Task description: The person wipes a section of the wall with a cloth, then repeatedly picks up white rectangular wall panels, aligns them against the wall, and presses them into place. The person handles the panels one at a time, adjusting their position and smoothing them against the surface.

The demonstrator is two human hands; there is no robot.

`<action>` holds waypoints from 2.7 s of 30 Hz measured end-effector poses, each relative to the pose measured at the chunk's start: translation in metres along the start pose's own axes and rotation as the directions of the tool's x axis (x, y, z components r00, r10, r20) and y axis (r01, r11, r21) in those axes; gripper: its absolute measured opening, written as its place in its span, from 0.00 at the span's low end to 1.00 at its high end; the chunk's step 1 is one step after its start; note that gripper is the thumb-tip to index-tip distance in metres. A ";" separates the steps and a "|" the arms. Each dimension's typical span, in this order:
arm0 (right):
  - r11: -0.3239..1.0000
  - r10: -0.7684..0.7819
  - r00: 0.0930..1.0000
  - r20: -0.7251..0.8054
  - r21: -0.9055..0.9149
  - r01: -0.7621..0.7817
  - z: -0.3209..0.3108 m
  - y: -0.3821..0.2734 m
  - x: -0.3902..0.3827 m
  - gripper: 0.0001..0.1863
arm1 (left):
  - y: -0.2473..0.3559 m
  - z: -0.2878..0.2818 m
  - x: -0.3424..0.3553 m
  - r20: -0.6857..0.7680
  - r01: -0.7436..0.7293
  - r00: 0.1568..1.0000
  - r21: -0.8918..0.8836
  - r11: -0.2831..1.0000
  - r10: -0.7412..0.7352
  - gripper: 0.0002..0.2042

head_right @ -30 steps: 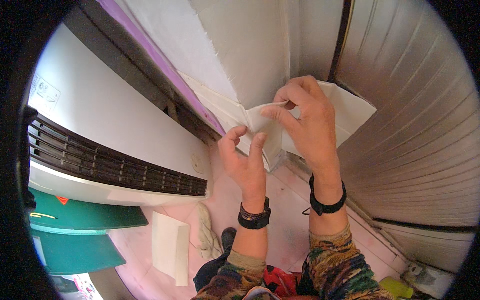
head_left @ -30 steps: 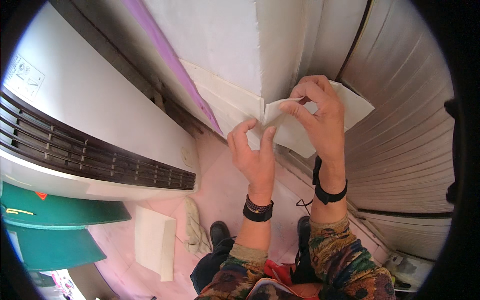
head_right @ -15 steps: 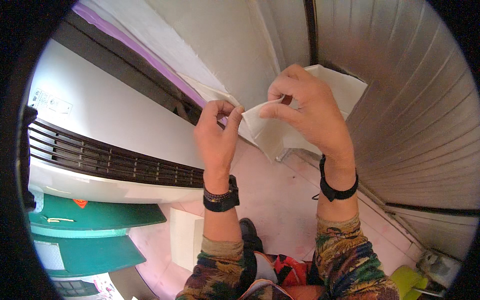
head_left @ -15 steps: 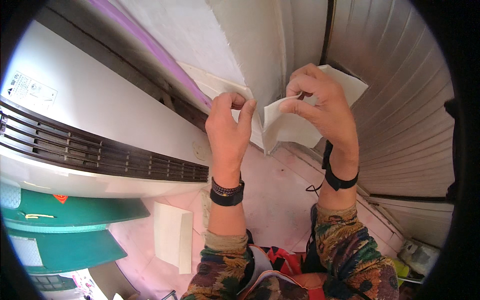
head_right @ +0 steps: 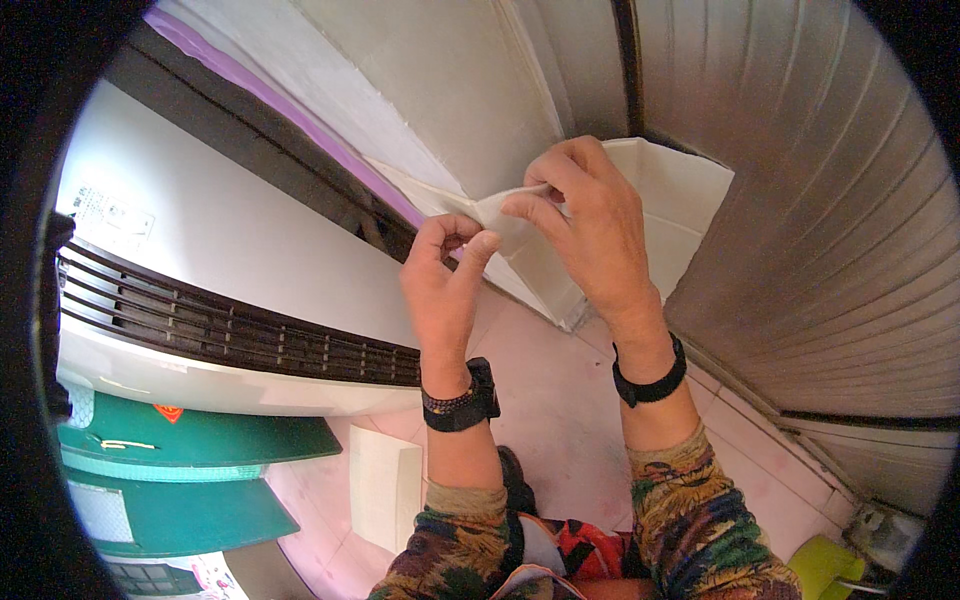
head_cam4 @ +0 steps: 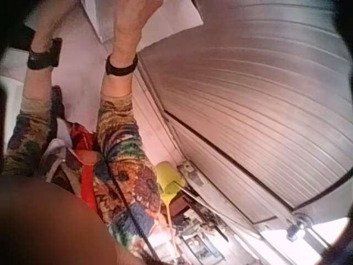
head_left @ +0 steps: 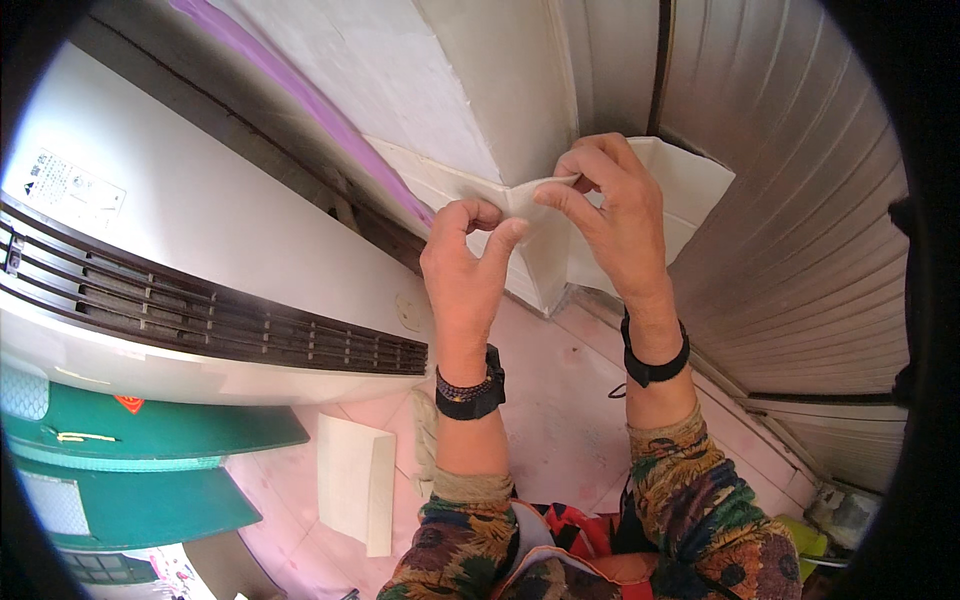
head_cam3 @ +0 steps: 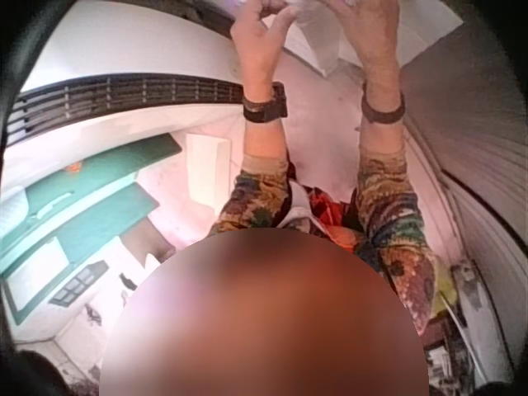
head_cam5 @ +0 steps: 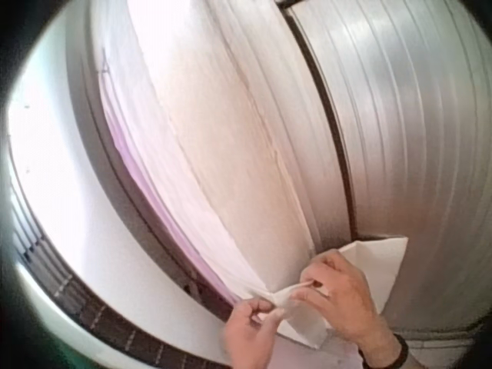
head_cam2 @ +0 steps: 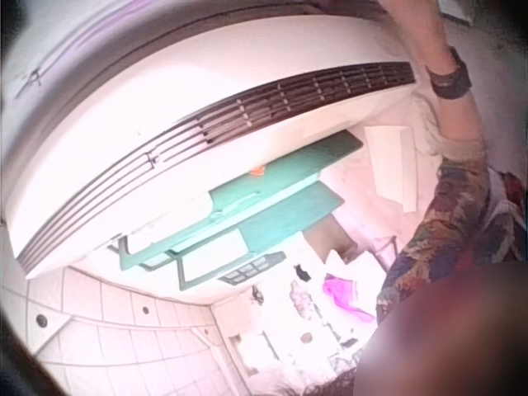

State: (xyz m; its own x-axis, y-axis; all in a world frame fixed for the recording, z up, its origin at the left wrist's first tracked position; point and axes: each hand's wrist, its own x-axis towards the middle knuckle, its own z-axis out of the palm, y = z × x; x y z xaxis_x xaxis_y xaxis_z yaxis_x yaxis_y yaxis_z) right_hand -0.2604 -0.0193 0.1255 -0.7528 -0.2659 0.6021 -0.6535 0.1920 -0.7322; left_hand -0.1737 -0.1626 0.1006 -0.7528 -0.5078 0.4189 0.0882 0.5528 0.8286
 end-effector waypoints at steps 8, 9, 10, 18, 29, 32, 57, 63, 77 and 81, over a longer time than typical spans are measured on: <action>1.000 -0.006 0.999 -0.040 -0.011 0.006 0.004 0.001 -0.001 0.14 | 0.009 0.005 -0.001 -0.034 0.021 0.999 0.081 0.997 -0.019 0.14; 1.000 -0.008 0.999 -0.048 -0.006 0.008 0.005 0.002 -0.001 0.14 | 0.009 0.006 -0.001 -0.026 0.035 0.999 0.089 0.995 -0.033 0.15; 1.000 -0.004 0.999 -0.054 -0.005 0.003 0.006 0.003 -0.001 0.14 | 0.010 0.006 -0.001 -0.033 0.022 0.999 0.107 0.994 -0.019 0.15; 1.000 0.013 0.996 -0.090 0.013 -0.012 0.018 0.012 0.000 0.16 | 0.008 0.018 -0.005 -0.115 -0.067 0.989 0.189 0.980 0.090 0.12; 0.976 -0.216 0.907 -0.362 -0.097 0.194 0.045 0.023 -0.017 0.21 | -0.003 0.023 -0.005 -0.145 -0.121 0.978 0.200 0.972 0.151 0.12; 0.962 -0.272 0.925 -0.265 -0.111 0.251 0.046 0.030 -0.024 0.18 | 0.000 0.021 -0.006 -0.154 -0.065 0.984 0.191 0.979 0.095 0.12; 0.993 -0.115 0.993 -0.039 -0.017 0.114 0.055 0.045 -0.048 0.34 | -0.009 0.016 -0.010 -0.183 -0.150 0.968 0.129 0.980 0.172 0.10; 0.990 -0.143 0.987 -0.069 0.008 0.144 0.058 0.050 -0.048 0.33 | -0.083 0.036 -0.044 -0.318 0.088 0.929 -0.301 0.950 -0.187 0.11; 0.985 -0.108 0.992 -0.059 0.127 0.115 0.061 0.061 -0.049 0.33 | -0.212 0.199 -0.225 -0.003 0.420 0.463 -0.880 0.223 -0.886 0.17; 0.978 -0.076 0.996 -0.055 0.191 0.085 0.060 0.058 -0.049 0.32 | -0.207 0.207 -0.203 -0.029 0.233 0.418 -0.962 0.139 -0.908 0.15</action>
State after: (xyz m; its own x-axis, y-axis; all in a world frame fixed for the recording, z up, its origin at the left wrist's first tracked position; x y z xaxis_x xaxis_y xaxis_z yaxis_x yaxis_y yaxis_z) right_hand -0.2570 -0.0523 0.0341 -0.7042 -0.2278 0.6725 -0.6880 -0.0152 -0.7255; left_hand -0.1742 -0.0369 -0.2329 -0.3760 -0.7336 -0.5661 0.4643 -0.6779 0.5700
